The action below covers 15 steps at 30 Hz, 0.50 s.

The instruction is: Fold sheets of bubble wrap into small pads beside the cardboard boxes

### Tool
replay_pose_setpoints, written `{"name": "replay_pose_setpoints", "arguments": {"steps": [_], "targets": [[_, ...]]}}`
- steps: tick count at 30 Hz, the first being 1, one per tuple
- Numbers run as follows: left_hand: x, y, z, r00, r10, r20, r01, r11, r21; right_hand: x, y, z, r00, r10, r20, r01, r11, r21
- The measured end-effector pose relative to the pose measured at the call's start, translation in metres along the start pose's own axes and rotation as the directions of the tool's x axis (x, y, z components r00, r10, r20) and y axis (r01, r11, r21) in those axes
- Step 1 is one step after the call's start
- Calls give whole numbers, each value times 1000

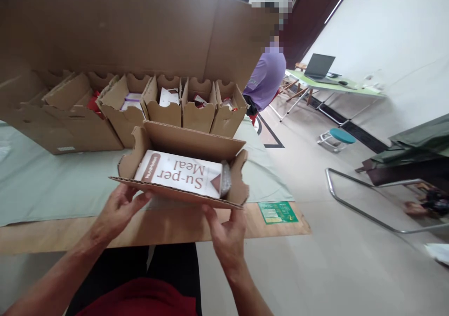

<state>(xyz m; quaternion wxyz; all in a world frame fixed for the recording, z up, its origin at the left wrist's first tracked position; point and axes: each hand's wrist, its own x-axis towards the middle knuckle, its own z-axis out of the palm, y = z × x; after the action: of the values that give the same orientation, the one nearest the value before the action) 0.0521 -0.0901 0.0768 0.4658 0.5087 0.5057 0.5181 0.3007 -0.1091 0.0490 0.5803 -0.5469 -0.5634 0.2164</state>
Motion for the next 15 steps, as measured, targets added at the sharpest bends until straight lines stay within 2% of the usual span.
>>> {"name": "replay_pose_setpoints", "arguments": {"steps": [4, 7, 10, 13, 15], "targets": [[13, -14, -47, 999, -17, -33, 14, 996, -94, -36, 0, 17, 990, -95, 105, 105, 990, -97], [27, -20, -70, 999, -14, -40, 9, 992, -123, -45, 7, 14, 963, -193, 187, 225, 959, -170], [29, -24, -70, 998, -24, -55, 16, 989, -144, -32, 15, -4, 936, -214, 279, 264, 952, -154], [17, -26, -61, 996, -32, -82, 21, 991, -129, -9, 24, -17, 922, -169, 348, 221, 969, -113], [5, -27, -56, 994, -46, -101, 37, 995, -89, 3, 32, -17, 907, -135, 398, 177, 982, -71]]}}
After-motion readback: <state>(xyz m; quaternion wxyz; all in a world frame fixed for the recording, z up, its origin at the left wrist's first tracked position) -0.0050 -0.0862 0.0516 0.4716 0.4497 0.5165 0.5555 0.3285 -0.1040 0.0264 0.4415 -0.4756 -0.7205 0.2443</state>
